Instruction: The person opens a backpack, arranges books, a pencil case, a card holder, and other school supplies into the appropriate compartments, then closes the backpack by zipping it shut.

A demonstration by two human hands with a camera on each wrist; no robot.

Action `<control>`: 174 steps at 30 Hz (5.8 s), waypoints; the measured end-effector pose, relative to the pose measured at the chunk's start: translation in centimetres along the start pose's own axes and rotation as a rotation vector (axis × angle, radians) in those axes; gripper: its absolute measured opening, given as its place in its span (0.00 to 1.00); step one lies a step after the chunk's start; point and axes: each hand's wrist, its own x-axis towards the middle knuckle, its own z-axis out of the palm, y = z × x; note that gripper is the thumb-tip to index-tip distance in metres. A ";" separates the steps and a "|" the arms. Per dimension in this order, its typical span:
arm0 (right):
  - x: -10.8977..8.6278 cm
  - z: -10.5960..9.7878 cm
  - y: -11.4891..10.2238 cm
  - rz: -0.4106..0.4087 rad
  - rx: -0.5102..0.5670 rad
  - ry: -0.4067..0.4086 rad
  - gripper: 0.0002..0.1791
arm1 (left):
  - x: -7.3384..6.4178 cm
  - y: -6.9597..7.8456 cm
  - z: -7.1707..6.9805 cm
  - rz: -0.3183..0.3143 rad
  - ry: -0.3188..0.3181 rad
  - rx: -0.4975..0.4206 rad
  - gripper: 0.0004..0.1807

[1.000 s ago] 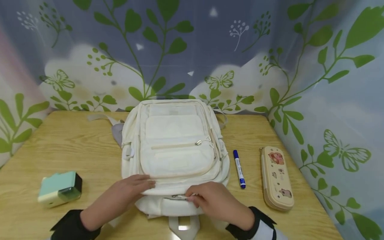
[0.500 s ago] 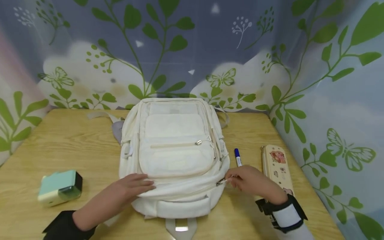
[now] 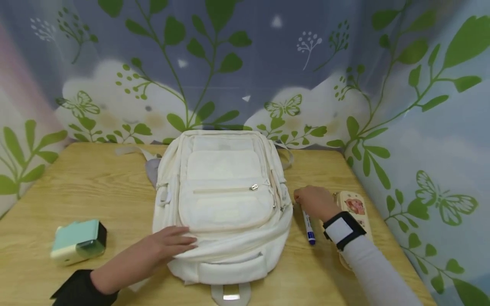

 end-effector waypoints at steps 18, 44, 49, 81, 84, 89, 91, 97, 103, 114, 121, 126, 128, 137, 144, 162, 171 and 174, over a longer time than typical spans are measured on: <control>6.3 2.3 0.7 0.058 -0.052 0.117 0.06 | -1.0 -0.1 1.1 0.034 0.077 0.045 0.31; -0.5 -0.5 -3.1 -0.037 0.410 -0.039 0.19 | 12.4 -6.4 -1.8 -0.076 -0.337 0.016 0.23; -0.9 -0.2 -3.3 -0.046 0.378 -0.023 0.18 | 13.2 -7.4 -0.6 -0.210 -0.458 0.062 0.31; -7.3 -5.5 -14.7 -0.186 -0.103 0.185 0.21 | 13.0 -7.6 0.1 -0.228 -0.417 0.084 0.32; -6.6 -6.1 -16.1 -0.251 -0.055 0.179 0.21 | 13.2 -7.6 0.2 -0.231 -0.413 0.082 0.32; -5.3 -6.3 -18.3 -0.376 -0.087 0.196 0.19 | 13.5 -7.7 0.7 -0.236 -0.412 0.099 0.32; -4.7 -6.5 -19.2 -0.403 -0.087 0.187 0.19 | 13.6 -7.8 0.9 -0.244 -0.414 0.109 0.32; -3.1 -6.5 -21.5 -0.474 -0.090 0.141 0.16 | 13.4 -8.1 1.2 -0.250 -0.407 0.125 0.32; -2.5 -6.2 -23.0 -0.526 -0.106 0.111 0.14 | 13.0 -8.2 0.9 -0.237 -0.381 0.103 0.32; -3.0 -6.9 -22.4 -0.306 0.055 0.083 0.11 | 12.9 -7.1 -0.7 -0.216 -0.445 0.039 0.31; -3.4 -7.3 -21.9 -0.189 0.250 0.087 0.04 | 10.1 -3.7 -5.5 -0.165 -0.301 -0.157 0.18; -3.6 -7.4 -21.6 -0.192 0.350 0.123 0.04 | 7.6 -1.5 -6.9 -0.185 -0.283 -0.381 0.13; -3.5 -7.3 -21.5 -0.220 0.373 0.147 0.05 | 6.9 -1.0 -6.9 -0.186 -0.301 -0.514 0.14; -3.2 -7.0 -21.6 -0.305 0.389 0.222 0.08 | 6.6 -0.1 -4.8 -0.165 -0.350 -0.742 0.07; -3.3 -7.3 -21.0 -0.323 0.377 0.145 0.12 | 6.7 0.4 -3.7 -0.154 -0.283 -0.754 0.08; -2.1 -4.5 -20.0 -0.288 0.008 0.131 0.09 | 5.3 0.9 -4.5 -0.312 -0.240 -0.827 0.06; -1.8 -3.7 -19.8 -0.321 -0.081 0.279 0.12 | 2.3 -1.0 -6.2 -0.418 -0.271 -0.794 0.04; -1.7 -3.5 -19.6 -0.322 -0.058 0.299 0.12 | 1.0 -1.9 -7.0 -0.459 -0.283 -0.756 0.04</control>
